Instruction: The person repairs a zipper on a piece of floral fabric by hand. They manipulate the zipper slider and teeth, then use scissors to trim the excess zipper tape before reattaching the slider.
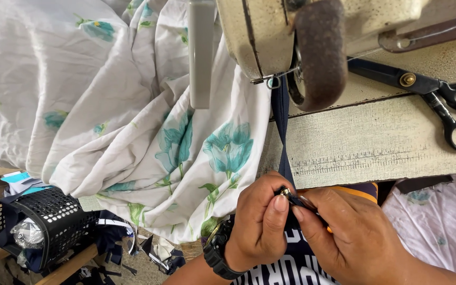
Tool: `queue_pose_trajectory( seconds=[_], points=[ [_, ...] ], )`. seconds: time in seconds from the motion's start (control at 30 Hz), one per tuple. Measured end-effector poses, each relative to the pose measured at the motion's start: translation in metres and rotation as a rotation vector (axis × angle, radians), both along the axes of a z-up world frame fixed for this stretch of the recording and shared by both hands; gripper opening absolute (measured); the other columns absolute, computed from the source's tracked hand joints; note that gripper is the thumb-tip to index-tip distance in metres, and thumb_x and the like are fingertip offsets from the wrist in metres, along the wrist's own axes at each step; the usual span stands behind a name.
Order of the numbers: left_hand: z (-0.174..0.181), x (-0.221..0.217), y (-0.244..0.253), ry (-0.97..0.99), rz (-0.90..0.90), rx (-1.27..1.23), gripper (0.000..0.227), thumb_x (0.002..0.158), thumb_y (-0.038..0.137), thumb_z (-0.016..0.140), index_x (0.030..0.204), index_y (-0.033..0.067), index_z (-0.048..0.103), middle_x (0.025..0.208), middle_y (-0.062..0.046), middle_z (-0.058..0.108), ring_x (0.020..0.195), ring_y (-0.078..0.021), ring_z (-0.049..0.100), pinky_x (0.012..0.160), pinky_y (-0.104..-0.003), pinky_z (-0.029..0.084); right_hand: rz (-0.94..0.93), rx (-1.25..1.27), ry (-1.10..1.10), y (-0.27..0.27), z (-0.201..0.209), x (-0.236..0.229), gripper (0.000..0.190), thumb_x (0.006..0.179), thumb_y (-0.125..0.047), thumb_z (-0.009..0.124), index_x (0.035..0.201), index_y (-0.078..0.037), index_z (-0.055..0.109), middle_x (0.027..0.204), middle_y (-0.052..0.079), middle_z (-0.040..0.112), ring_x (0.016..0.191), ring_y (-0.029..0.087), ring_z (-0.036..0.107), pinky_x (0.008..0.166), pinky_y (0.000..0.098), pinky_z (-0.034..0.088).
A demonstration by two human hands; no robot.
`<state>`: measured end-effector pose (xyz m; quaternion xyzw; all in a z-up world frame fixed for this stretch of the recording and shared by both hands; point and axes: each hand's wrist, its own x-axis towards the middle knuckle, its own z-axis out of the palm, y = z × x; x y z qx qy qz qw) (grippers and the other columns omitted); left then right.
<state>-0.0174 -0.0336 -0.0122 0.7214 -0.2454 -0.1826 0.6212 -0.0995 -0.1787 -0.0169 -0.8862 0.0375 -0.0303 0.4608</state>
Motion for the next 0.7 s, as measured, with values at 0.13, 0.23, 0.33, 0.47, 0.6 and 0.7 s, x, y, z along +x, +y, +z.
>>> queue_pose_trajectory(
  seconds=[0.13, 0.23, 0.33, 0.47, 0.6, 0.7],
  points=[
    [-0.003, -0.001, -0.002, 0.114, 0.021, -0.099, 0.033, 0.107, 0.03, 0.035, 0.093, 0.0035, 0.048, 0.076, -0.007, 0.051, 0.063, -0.0177, 0.045, 0.059, -0.033, 0.037, 0.01, 0.039, 0.035, -0.001, 0.003, 0.002, 0.016, 0.095, -0.023, 0.057, 0.099, -0.009, 0.062, 0.077, 0.005, 0.071, 0.06, 0.023, 0.067, 0.058, 0.0354, 0.051],
    [-0.002, 0.0, -0.002, 0.126, 0.021, -0.126, 0.032, 0.107, 0.029, 0.035, 0.093, 0.004, 0.048, 0.073, -0.004, 0.046, 0.062, -0.0171, 0.042, 0.06, -0.033, 0.036, 0.02, 0.061, 0.004, -0.003, 0.006, 0.004, 0.016, 0.094, -0.021, 0.057, 0.1, -0.007, 0.062, 0.082, 0.006, 0.073, 0.062, 0.023, 0.069, 0.06, 0.0347, 0.053],
    [-0.002, 0.001, -0.003, 0.124, 0.011, -0.132, 0.032, 0.107, 0.029, 0.036, 0.092, 0.0039, 0.049, 0.069, -0.002, 0.042, 0.061, -0.0164, 0.041, 0.06, -0.033, 0.036, 0.028, 0.051, 0.011, -0.005, 0.007, 0.002, 0.019, 0.094, -0.022, 0.056, 0.104, -0.006, 0.062, 0.085, 0.007, 0.073, 0.065, 0.025, 0.069, 0.062, 0.0362, 0.053],
    [-0.003, 0.001, -0.002, 0.077, -0.007, -0.113, 0.032, 0.108, 0.029, 0.036, 0.092, 0.0035, 0.048, 0.071, -0.002, 0.043, 0.061, -0.0169, 0.042, 0.058, -0.033, 0.035, 0.023, 0.004, 0.042, -0.007, 0.003, -0.005, 0.024, 0.094, -0.023, 0.055, 0.109, -0.006, 0.062, 0.082, 0.005, 0.071, 0.064, 0.025, 0.068, 0.06, 0.0366, 0.054],
    [-0.003, 0.0, -0.002, 0.066, -0.008, -0.116, 0.033, 0.107, 0.029, 0.036, 0.092, 0.0021, 0.048, 0.069, -0.003, 0.041, 0.06, -0.0172, 0.04, 0.057, -0.034, 0.034, 0.031, 0.036, 0.032, -0.008, 0.002, -0.005, 0.023, 0.094, -0.021, 0.056, 0.109, -0.006, 0.062, 0.086, 0.006, 0.073, 0.067, 0.024, 0.07, 0.061, 0.0354, 0.055],
    [-0.004, 0.0, 0.0, 0.059, -0.007, -0.122, 0.033, 0.107, 0.028, 0.037, 0.095, 0.0007, 0.051, 0.069, -0.004, 0.043, 0.063, -0.0198, 0.045, 0.059, -0.035, 0.037, 0.043, 0.003, 0.013, -0.01, 0.001, -0.006, 0.021, 0.093, -0.022, 0.058, 0.107, -0.006, 0.061, 0.081, 0.006, 0.071, 0.062, 0.026, 0.067, 0.058, 0.0375, 0.054]
  ],
)
